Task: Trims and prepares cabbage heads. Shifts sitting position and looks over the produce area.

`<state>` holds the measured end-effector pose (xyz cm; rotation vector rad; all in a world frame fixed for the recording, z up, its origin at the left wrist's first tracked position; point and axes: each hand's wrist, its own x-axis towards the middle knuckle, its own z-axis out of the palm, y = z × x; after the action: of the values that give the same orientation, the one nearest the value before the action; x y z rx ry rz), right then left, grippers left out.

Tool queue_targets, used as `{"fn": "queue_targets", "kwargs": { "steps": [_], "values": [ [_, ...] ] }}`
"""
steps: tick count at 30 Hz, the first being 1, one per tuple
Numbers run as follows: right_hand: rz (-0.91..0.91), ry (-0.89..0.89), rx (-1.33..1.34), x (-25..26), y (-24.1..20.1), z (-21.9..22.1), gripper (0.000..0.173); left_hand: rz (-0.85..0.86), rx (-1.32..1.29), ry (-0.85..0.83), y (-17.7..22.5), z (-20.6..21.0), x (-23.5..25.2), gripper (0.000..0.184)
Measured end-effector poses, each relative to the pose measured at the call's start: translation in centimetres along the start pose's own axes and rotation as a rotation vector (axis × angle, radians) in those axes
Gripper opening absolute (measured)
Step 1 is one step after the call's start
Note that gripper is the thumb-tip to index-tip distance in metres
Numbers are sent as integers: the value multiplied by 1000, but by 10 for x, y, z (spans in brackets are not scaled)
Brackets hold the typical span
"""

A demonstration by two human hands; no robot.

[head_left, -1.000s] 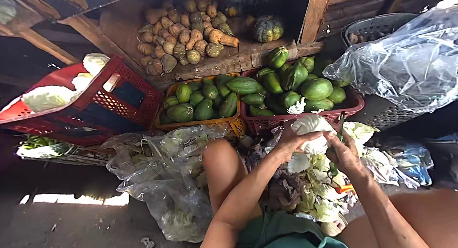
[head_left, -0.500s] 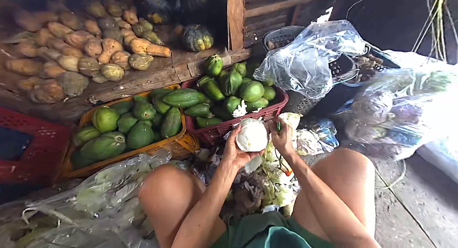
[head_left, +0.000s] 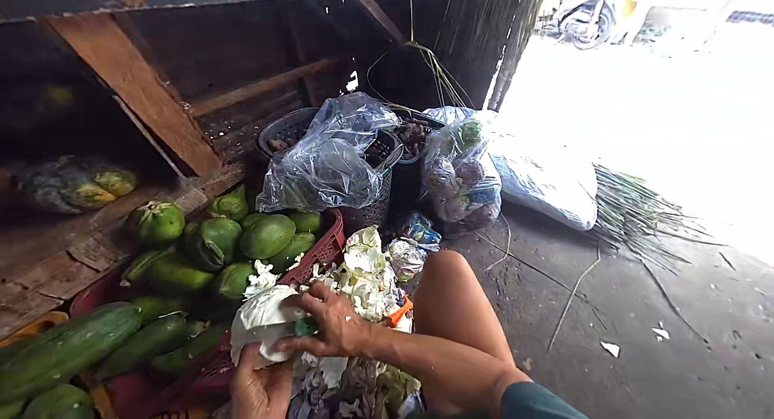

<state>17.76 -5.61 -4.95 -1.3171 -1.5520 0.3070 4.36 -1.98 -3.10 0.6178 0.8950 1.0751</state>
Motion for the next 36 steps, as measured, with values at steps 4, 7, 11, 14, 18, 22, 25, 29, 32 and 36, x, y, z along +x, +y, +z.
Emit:
{"fn": "queue_targets", "kwargs": {
  "steps": [4,7,11,14,18,22,25,29,32,36],
  "values": [
    [-160,41,-85,4,1,-3,31,29,-9,-24,3,-7,10,36],
    [-122,28,-122,8,2,-4,26,59,-13,-10,11,-8,11,35],
    [93,78,12,12,-8,-7,28,-31,-65,-68,15,-4,7,45],
    [300,62,295,14,1,-8,48,-222,-68,-78,19,-3,2,60],
    [502,-68,541,22,12,-14,52,-412,-86,-37,21,-10,2,61],
    [472,-101,602,19,9,-17,38,-319,-103,21,34,-17,1,57],
    [248,-170,407,10,-7,-11,49,-164,-95,-100,42,-36,0,57],
    [90,-255,473,3,-11,-2,36,-62,-174,-203,64,-49,-20,47],
    [128,-320,498,2,-18,-5,41,-55,-196,-128,111,-62,-46,52],
    [382,-365,198,-2,-18,-21,43,198,-105,27,202,-132,-83,48]
  ]
}}
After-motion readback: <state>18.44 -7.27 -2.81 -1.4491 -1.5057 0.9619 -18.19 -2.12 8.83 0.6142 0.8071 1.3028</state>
